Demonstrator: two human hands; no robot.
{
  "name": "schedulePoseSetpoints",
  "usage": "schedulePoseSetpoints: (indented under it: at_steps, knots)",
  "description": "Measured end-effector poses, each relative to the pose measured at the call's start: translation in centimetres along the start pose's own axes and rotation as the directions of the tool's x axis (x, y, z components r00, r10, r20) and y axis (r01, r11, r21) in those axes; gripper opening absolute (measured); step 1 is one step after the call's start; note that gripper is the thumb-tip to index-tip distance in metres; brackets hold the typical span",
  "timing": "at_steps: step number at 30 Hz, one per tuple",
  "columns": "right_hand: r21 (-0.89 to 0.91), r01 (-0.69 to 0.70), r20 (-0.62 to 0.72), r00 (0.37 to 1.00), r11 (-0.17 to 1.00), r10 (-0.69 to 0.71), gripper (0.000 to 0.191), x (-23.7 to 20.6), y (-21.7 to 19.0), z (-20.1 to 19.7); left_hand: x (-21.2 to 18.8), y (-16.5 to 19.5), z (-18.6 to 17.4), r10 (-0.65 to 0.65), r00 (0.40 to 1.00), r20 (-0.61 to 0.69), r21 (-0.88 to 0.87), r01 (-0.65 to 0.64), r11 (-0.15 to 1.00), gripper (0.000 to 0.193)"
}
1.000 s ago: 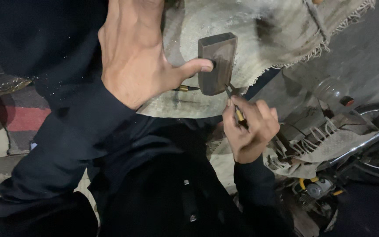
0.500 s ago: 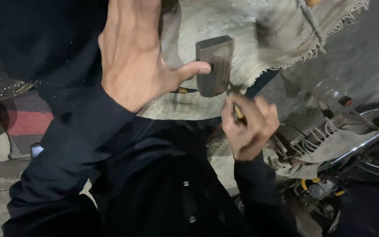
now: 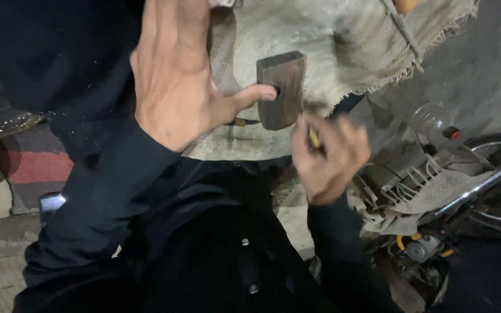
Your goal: The person sits on the floor and decorates brass plates. They hammer a punch against a large brass tray to chase a pattern, then hold a steel punch block and repeatedly tap and dress its tip with a small punch and hammer, repositioning the block between strikes.
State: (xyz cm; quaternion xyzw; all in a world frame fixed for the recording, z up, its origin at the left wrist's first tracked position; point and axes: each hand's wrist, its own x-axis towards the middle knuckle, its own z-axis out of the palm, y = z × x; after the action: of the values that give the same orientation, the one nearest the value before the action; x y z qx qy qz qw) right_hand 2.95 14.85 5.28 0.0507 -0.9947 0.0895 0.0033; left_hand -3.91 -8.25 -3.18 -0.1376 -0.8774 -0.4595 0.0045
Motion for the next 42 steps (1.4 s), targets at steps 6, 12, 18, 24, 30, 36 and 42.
schedulePoseSetpoints:
  at_steps: [6, 12, 18, 24, 30, 36, 42]
  knots:
    - [0.072, -0.033, 0.088, 0.996, 0.997, 0.027, 0.015, 0.3, -0.3, -1.0, -0.1, 0.1, 0.0, -0.016, 1.000, -0.016, 0.018, 0.017, 1.000, 0.115]
    - [-0.027, 0.038, -0.023, 0.999, 0.999, -0.038, 0.017, -0.3, -0.5, -0.3, 0.0, -0.1, 0.0, 0.010, 1.000, -0.026, -0.012, -0.011, 1.000, 0.114]
    - [0.140, -0.046, 0.075, 0.997, 0.989, 0.036, 0.021, 0.2, 0.1, -0.7, 0.1, 0.2, 0.0, -0.023, 1.000, -0.006, 0.033, 0.023, 0.999, 0.108]
    - [0.074, 0.000, 0.049, 0.999, 0.997, -0.004, 0.023, -0.7, -0.9, -1.1, 0.2, 0.2, 0.0, -0.027, 1.000, -0.012, 0.007, 0.027, 1.000, 0.109]
    - [0.076, -0.001, 0.032, 0.999, 0.997, -0.002, 0.020, 0.3, 0.6, 0.1, 0.0, 0.3, -0.1, -0.057, 0.998, 0.017, 0.017, 0.057, 0.998, 0.106]
    - [0.093, -0.011, 0.088, 0.996, 0.996, 0.003, 0.021, -0.5, -0.7, -0.9, 0.2, 0.3, 0.0, -0.042, 0.999, -0.004, 0.010, 0.042, 0.999, 0.108]
    - [0.085, 0.021, 0.002, 1.000, 0.996, -0.022, 0.017, 0.4, 0.9, 0.7, 0.0, 0.1, 0.0, -0.057, 0.998, 0.035, 0.043, 0.056, 0.998, 0.104]
